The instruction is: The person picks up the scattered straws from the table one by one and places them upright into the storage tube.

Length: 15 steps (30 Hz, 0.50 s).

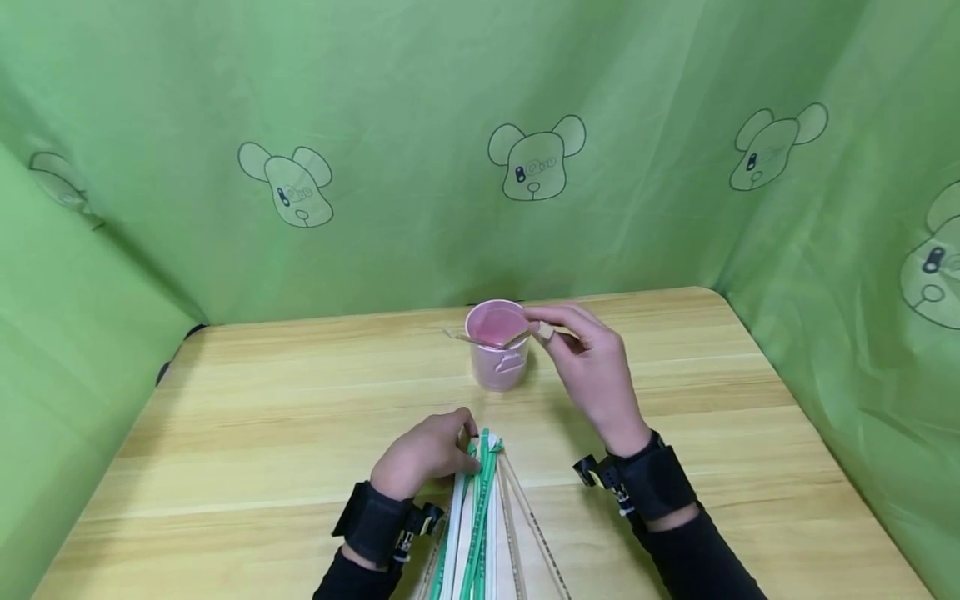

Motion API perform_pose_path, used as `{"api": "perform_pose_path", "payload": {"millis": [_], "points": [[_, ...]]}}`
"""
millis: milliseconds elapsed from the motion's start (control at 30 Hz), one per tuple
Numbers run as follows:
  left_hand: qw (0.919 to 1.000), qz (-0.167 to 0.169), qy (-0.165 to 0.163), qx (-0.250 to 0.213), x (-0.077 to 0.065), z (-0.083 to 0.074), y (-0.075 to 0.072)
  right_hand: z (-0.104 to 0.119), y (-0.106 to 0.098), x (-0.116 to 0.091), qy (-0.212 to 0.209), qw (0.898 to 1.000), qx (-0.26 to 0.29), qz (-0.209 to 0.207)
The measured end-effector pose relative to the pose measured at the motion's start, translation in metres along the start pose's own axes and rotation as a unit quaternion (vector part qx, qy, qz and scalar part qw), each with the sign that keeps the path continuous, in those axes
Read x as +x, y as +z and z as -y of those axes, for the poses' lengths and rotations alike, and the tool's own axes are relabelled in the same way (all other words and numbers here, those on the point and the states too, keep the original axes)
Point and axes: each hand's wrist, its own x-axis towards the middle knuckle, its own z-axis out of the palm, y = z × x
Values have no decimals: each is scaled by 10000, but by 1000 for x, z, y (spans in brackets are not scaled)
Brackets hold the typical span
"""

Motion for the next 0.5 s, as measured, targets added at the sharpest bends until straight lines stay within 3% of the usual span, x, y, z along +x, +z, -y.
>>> {"api": "perform_pose_path", "payload": {"millis": [133,300,500], "points": [[9998,88,-172,-54,-4,0,-1,-5,3,-4,149,9972,-530,505],[9998,-69,-173,-6,-6,-2,2,-7,4,-6,364,9922,-717,948],[9998,-98,-141,118,-5,-2,1,-6,4,-7,459,9923,-641,952]]}}
